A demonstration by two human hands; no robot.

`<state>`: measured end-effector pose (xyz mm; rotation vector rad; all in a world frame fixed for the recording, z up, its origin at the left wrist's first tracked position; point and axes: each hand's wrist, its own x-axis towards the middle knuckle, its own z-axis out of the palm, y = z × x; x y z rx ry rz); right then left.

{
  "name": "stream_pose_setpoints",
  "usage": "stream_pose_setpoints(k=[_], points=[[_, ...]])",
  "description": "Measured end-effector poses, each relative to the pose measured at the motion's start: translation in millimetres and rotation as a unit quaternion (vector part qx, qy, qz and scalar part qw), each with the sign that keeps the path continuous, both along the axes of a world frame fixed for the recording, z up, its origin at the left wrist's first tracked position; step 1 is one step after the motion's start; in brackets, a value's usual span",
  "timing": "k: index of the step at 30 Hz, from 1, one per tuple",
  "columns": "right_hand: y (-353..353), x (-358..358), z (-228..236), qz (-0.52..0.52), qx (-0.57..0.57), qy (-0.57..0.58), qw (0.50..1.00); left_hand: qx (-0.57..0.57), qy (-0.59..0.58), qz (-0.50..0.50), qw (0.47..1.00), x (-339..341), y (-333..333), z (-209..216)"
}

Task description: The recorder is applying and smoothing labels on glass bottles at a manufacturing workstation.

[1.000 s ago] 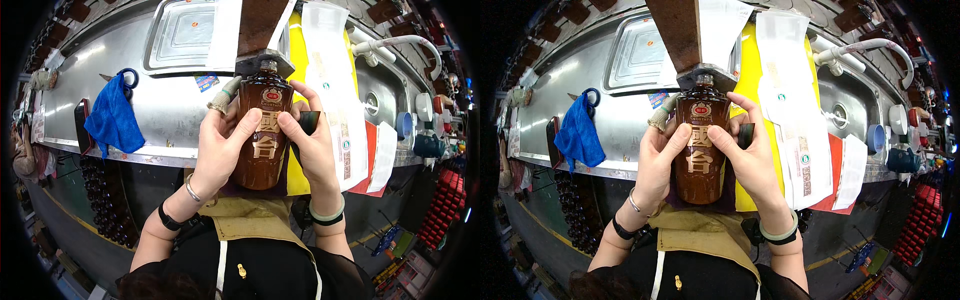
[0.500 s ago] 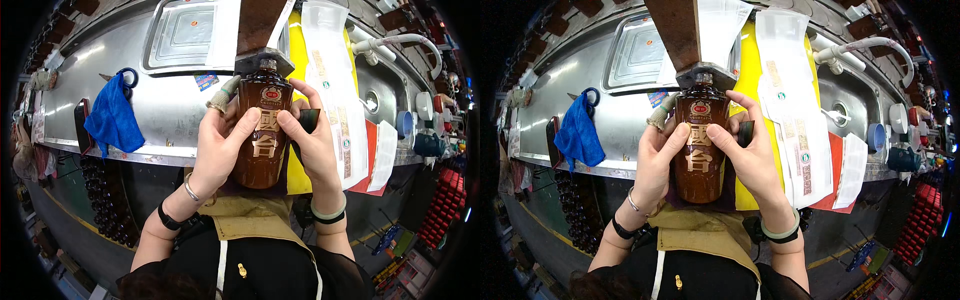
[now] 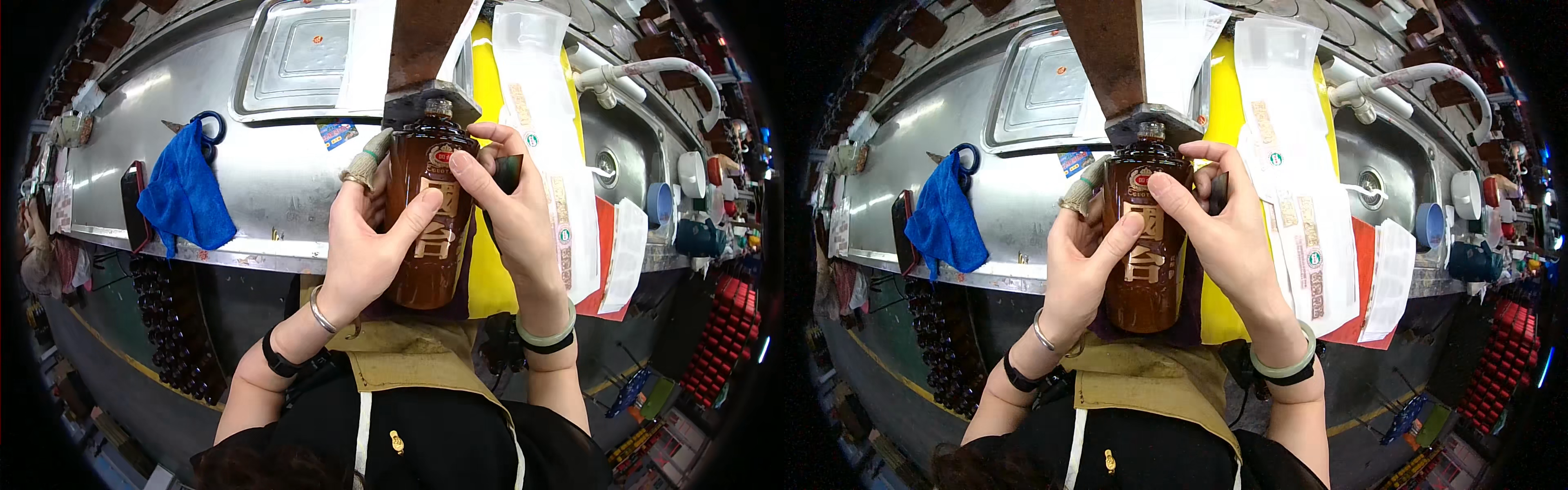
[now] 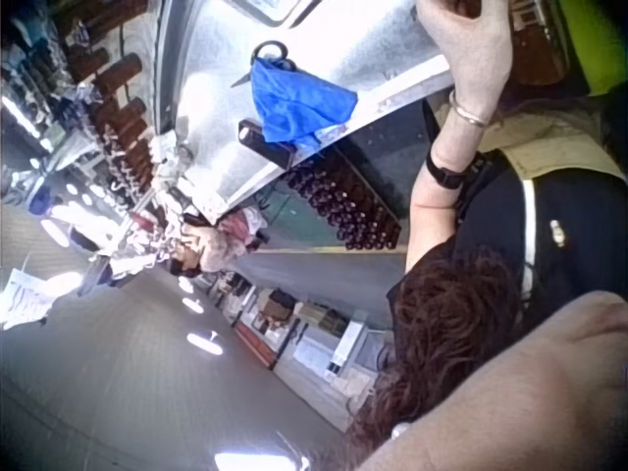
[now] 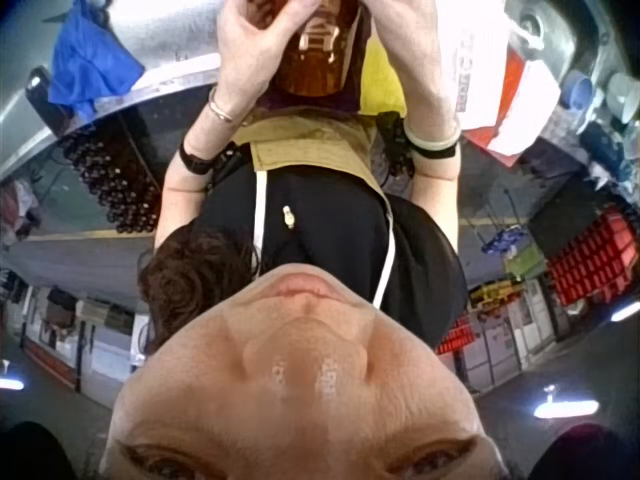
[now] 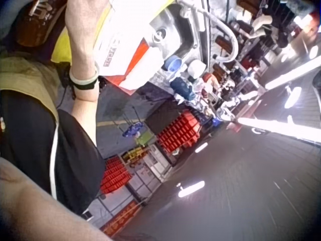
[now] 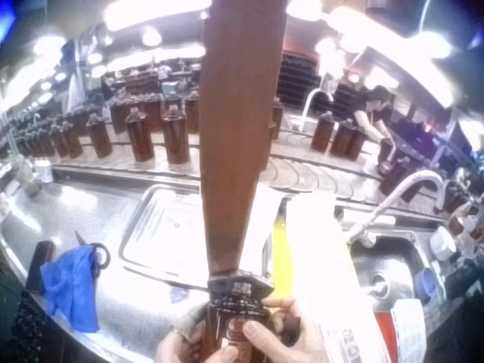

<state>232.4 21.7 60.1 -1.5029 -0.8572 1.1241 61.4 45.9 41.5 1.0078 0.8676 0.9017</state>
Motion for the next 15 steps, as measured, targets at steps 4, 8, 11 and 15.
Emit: stream_pose_setpoints(k=[4, 8, 11, 15], points=[[0, 0, -2, -0.003, -0.004, 0.012, 1.0, 0.004, 0.003, 0.004, 1.0, 1, -1, 0], [1, 0, -1, -0.005, -0.004, 0.01, 1.0, 0.011, 0.007, 0.005, 1.0, 1, -1, -1], [0, 4, -1, 0.023, -0.008, 0.015, 1.0, 0.007, -0.008, 0.017, 1.0, 3, -2, 0], [7, 18, 22, 0.059, 0.057, -0.044, 0.996, 0.012, 0.009, 0.007, 1.0, 1, -1, 3]])
